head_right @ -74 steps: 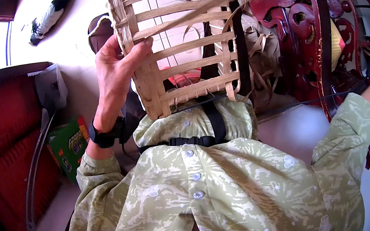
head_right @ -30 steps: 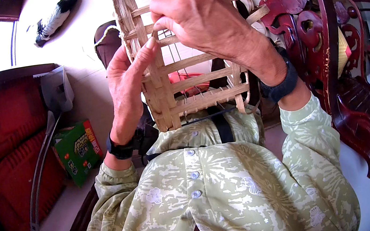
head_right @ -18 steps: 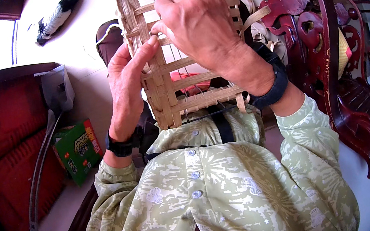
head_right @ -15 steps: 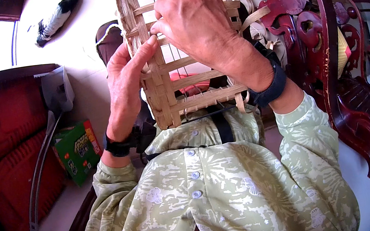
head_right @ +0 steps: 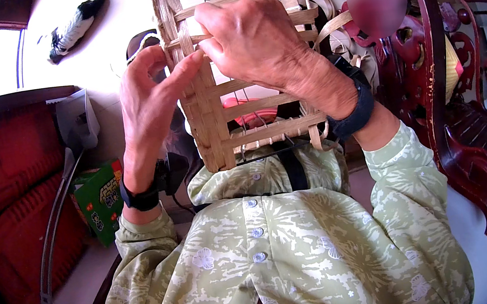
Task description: The person weaves thin wooden strips into a cage-like basket frame by hand.
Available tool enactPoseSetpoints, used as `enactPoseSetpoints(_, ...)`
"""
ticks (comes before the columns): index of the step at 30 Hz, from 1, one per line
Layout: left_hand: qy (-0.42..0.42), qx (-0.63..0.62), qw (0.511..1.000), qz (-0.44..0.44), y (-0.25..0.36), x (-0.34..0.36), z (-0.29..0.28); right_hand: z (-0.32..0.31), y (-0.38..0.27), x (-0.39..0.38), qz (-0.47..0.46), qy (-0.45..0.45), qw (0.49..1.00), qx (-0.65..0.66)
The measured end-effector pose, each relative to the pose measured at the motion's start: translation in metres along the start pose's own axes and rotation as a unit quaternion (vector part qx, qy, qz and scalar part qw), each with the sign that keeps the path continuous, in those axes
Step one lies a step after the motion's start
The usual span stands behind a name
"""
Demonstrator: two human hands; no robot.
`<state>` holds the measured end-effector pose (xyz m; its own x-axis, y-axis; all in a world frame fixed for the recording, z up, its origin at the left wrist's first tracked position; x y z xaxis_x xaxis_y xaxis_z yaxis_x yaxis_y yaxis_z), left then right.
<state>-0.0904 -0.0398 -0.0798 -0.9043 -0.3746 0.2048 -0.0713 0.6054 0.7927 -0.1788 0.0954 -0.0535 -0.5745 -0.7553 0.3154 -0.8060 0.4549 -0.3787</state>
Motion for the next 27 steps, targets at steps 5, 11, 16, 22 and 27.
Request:
enactPoseSetpoints(5, -0.115, -0.228, 0.95, -0.18, -0.007, 0.008, 0.012, 0.002, 0.003, 0.002, 0.026, -0.051, 0.998, 0.0)
enactPoseSetpoints(11, -0.224, -0.255, 0.919, -0.2, -0.018, 0.015, 0.016, -0.003, 0.012, 0.002, 0.047, -0.039, 0.993, 0.101)
enactPoseSetpoints(16, -0.212, -0.246, 0.923, -0.208, -0.015, 0.016, 0.017, -0.004, 0.013, 0.004, 0.069, -0.051, 0.99, 0.11)
enactPoseSetpoints(22, -0.121, -0.202, 0.956, -0.177, -0.019, 0.01, 0.024, -0.016, 0.025, 0.005, 0.115, -0.157, 0.978, 0.072)
enactPoseSetpoints(27, -0.068, -0.178, 0.968, -0.161, -0.021, 0.006, 0.027, -0.011, 0.02, 0.005, 0.121, -0.264, 0.927, 0.237)
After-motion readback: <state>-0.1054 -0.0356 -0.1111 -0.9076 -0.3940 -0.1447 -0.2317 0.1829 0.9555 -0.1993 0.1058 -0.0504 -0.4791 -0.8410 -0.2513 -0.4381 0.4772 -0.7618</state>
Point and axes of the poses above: each hand's wrist, its own x-axis towards the middle knuckle, its own z-axis out of the palm, y = z × x, the point moved 5 cm from there along x, towards the middle knuckle
